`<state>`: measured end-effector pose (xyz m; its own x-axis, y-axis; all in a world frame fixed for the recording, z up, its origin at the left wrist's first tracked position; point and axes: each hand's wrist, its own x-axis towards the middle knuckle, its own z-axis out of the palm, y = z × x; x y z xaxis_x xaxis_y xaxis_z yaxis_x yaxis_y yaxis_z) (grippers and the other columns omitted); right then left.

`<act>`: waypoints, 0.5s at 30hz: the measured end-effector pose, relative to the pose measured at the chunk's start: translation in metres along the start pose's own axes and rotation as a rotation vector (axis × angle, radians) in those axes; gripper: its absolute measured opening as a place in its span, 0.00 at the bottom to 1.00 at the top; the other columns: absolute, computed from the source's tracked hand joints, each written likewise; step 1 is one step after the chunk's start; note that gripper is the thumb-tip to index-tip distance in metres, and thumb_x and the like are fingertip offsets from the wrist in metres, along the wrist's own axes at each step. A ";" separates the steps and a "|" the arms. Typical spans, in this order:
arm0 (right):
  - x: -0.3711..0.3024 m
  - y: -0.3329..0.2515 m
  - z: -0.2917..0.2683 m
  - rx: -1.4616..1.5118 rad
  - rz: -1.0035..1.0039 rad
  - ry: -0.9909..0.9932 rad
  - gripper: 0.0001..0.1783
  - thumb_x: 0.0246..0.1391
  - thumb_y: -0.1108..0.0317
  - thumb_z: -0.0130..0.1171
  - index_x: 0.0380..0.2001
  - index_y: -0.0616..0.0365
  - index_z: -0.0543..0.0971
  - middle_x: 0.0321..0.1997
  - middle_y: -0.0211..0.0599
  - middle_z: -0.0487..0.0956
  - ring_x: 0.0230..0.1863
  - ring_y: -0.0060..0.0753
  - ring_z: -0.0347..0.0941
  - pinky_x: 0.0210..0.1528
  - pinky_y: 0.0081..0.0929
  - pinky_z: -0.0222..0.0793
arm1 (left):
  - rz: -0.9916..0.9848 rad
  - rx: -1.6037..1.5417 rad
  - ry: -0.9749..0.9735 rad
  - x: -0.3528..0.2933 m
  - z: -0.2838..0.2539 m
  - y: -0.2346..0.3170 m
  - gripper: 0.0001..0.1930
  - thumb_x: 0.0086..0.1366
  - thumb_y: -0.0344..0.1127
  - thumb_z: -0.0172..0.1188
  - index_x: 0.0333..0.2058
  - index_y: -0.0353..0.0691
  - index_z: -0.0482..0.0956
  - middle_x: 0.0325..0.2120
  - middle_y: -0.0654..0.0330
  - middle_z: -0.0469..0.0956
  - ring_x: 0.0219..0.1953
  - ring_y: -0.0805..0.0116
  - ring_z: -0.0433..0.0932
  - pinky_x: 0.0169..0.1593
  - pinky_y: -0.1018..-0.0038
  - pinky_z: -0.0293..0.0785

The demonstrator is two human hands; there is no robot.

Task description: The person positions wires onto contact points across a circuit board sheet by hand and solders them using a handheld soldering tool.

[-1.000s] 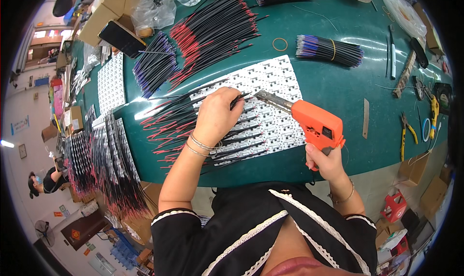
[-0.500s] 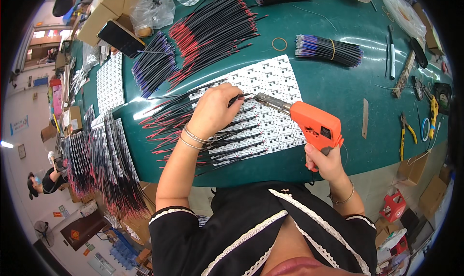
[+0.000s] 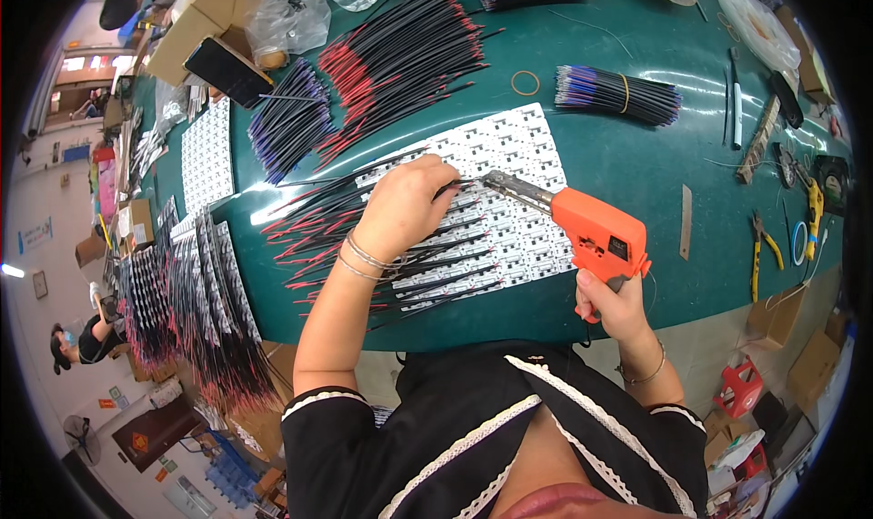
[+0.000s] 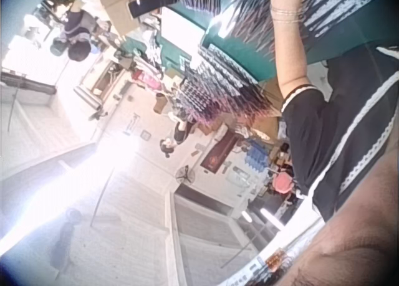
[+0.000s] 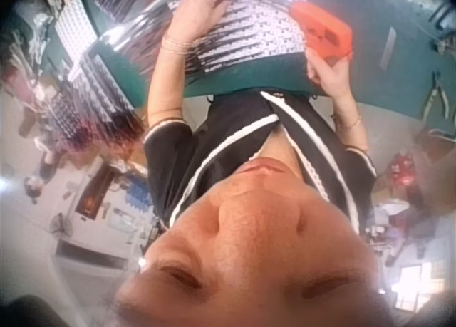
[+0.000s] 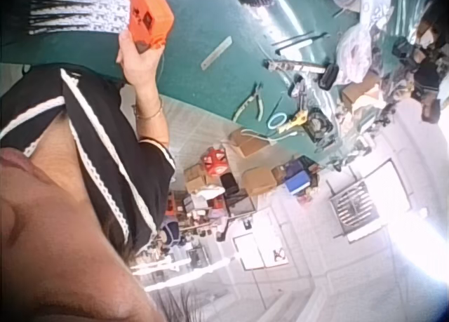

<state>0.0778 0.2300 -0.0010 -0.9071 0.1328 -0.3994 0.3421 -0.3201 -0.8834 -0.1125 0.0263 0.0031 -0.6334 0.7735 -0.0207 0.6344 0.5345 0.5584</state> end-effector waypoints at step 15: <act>0.015 -0.016 -0.003 0.012 -0.115 0.058 0.14 0.50 0.71 0.49 0.39 0.70 0.67 0.11 0.29 0.66 0.08 0.18 0.59 0.12 0.15 0.56 | -0.289 -0.233 0.159 0.002 -0.021 0.005 0.08 0.60 0.31 0.51 0.35 0.32 0.69 0.23 0.54 0.73 0.25 0.69 0.69 0.32 0.76 0.66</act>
<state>0.0600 0.2401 0.0061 -0.9244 0.2228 -0.3094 0.2334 -0.3111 -0.9213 -0.1195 0.0232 0.0229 -0.8434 0.5304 -0.0861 0.3140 0.6165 0.7221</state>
